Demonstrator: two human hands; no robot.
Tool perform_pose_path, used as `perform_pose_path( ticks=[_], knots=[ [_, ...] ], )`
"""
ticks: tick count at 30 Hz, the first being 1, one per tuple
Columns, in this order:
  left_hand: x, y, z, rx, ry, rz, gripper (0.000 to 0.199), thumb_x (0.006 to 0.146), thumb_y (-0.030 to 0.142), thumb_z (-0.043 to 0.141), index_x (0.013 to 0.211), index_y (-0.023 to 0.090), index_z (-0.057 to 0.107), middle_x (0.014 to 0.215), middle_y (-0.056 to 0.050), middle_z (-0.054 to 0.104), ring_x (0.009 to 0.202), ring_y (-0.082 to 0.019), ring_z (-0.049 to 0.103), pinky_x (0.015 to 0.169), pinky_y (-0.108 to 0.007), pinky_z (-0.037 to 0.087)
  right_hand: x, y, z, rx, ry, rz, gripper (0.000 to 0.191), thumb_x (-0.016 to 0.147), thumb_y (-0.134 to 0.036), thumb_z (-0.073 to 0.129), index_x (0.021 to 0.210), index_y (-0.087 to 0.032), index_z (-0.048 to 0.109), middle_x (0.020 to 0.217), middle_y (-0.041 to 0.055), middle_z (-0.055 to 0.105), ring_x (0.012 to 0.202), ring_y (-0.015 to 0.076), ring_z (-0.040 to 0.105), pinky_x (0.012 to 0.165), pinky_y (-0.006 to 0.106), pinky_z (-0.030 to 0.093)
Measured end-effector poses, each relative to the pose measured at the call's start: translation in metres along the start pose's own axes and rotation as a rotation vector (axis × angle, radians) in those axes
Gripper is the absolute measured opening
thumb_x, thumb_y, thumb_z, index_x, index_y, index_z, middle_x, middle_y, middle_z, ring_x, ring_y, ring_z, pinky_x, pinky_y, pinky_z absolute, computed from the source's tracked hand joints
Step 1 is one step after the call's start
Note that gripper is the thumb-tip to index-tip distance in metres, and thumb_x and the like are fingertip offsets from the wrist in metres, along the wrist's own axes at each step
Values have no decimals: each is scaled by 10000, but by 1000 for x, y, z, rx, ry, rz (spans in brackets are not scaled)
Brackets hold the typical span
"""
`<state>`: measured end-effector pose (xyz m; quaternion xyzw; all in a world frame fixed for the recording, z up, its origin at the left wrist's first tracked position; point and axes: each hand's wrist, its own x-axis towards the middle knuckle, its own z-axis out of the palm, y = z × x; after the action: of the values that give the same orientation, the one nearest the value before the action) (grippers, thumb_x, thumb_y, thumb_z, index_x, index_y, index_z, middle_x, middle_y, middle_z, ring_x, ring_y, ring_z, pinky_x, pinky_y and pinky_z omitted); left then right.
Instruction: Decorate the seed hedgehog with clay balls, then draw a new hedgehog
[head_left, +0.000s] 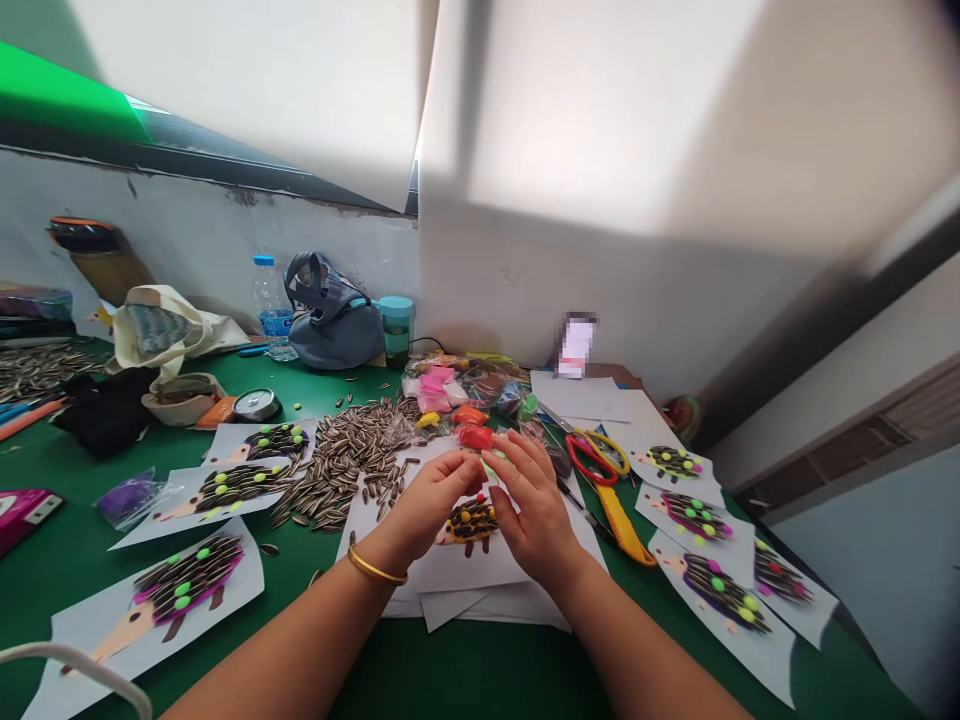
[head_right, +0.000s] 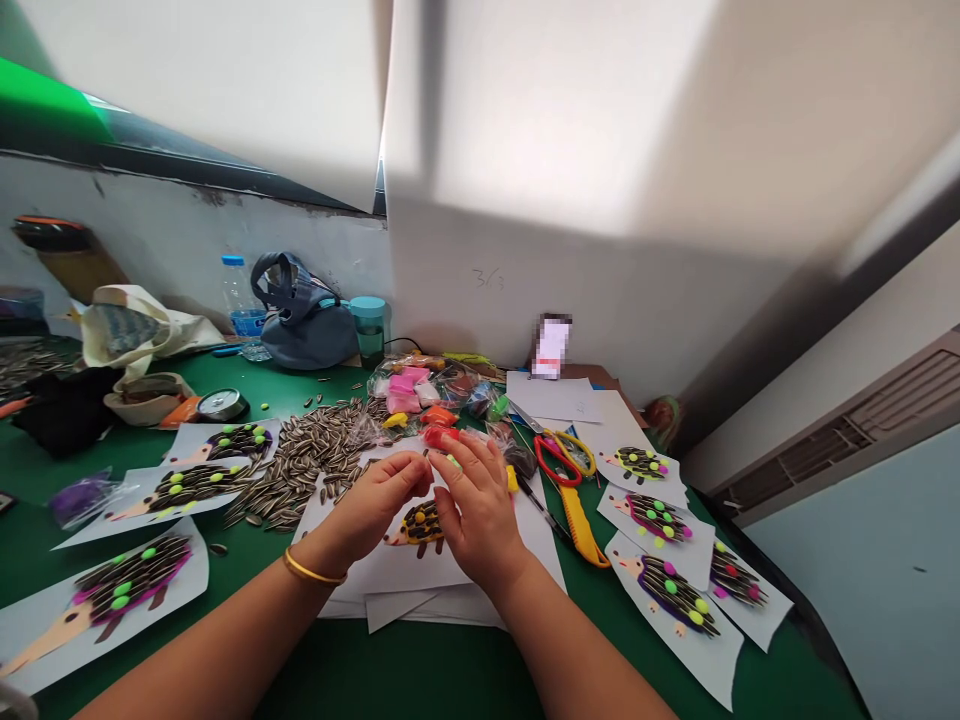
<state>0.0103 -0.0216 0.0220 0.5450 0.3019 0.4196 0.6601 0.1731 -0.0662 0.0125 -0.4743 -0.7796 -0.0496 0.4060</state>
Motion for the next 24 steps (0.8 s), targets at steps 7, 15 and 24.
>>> perform_pose_path(
  ticks=[7,15,24],
  knots=[
    [0,-1,2,-10,-37,-18,310,762,392,714,975,168,704,970,-69,686,902,-193,610,838,-323,478,-1,3,2,34,24,13,432,890,-186,476,1303,-297,537,1393,35,512,1356,263,371,1134,543,271],
    [0,-6,0,58,-40,-34,246,736,383,735,812,157,675,765,-9,643,703,-134,571,670,-259,464,0,5,3,72,38,2,394,870,-171,519,1243,-285,574,1338,38,559,1332,257,399,1131,536,285],
    [1,-6,-1,131,-27,-1,241,752,382,716,791,149,672,749,-6,635,707,-135,564,677,-255,455,-1,7,2,106,26,4,384,856,-167,541,1216,-288,598,1295,39,588,1302,253,433,1115,520,316]
  ],
)
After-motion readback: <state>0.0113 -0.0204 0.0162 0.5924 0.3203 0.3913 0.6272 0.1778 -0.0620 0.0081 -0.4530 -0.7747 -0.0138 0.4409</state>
